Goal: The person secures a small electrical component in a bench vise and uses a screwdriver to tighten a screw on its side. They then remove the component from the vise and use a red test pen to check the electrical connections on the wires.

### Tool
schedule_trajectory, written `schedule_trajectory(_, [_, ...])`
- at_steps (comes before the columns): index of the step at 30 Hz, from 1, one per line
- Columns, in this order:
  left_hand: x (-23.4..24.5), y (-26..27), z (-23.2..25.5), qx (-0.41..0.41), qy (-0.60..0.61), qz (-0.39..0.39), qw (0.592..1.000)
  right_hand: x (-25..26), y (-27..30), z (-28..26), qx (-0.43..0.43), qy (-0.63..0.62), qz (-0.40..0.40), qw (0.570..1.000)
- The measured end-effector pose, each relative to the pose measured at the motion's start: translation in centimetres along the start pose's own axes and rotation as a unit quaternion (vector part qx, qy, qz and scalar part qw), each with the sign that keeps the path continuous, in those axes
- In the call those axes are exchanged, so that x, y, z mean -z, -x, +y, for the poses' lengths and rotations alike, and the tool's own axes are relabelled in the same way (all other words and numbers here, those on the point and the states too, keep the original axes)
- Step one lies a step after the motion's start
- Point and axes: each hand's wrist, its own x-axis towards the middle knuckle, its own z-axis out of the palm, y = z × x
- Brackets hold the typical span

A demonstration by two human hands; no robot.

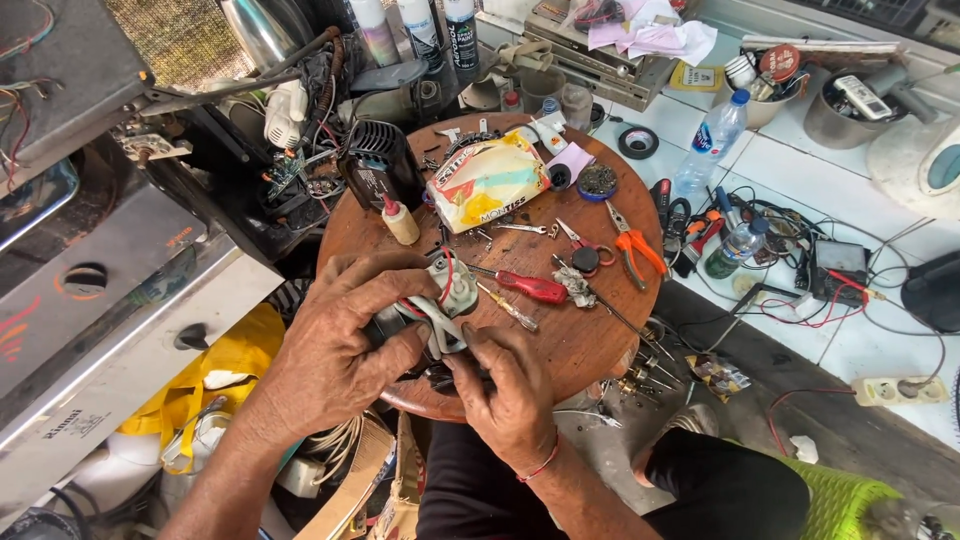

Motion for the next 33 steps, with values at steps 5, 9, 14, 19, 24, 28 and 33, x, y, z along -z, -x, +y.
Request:
schedule_trajectory(5, [0.6,0.5,-0.5,-0.007,0.012,-0.002,1.0,-0.3,-0.5,-0.8,0.073,0.026,0.001,0.997])
schedule_trajectory(9, [1.3,1.5,-2.1,-0.002,0.064,-0.011,0.998,-0.9,1.0,-0.2,0.079,-0.003,-0.013,0.997])
schedule_trajectory(14, [2.2,2.1,-3.2,0.019,0.105,-0.045,0.993,-1.5,3.8,2.2,0.005,-0.021,-0.033,0.999])
schedule_trajectory(19, [1.9,2.4,-4.4,0.018,0.15,-0.039,0.988,-1.1,2.3,2.4,-0.079,0.097,-0.093,0.988])
schedule_trajectory(24, [-0.4,3.8,-6.7,0.005,0.147,0.031,0.989,-0.5,2.4,3.9,-0.03,0.271,-0.265,0.925])
schedule_trajectory(28, [-1.8,6.4,-8.2,0.055,0.141,0.106,0.983,-1.8,3.1,3.7,0.028,0.314,-0.333,0.889])
schedule_trajectory(33, [-6.3,11.3,-11.5,0.032,0.234,0.167,0.957,-0.4,2.0,3.8,0.097,0.335,-0.321,0.88])
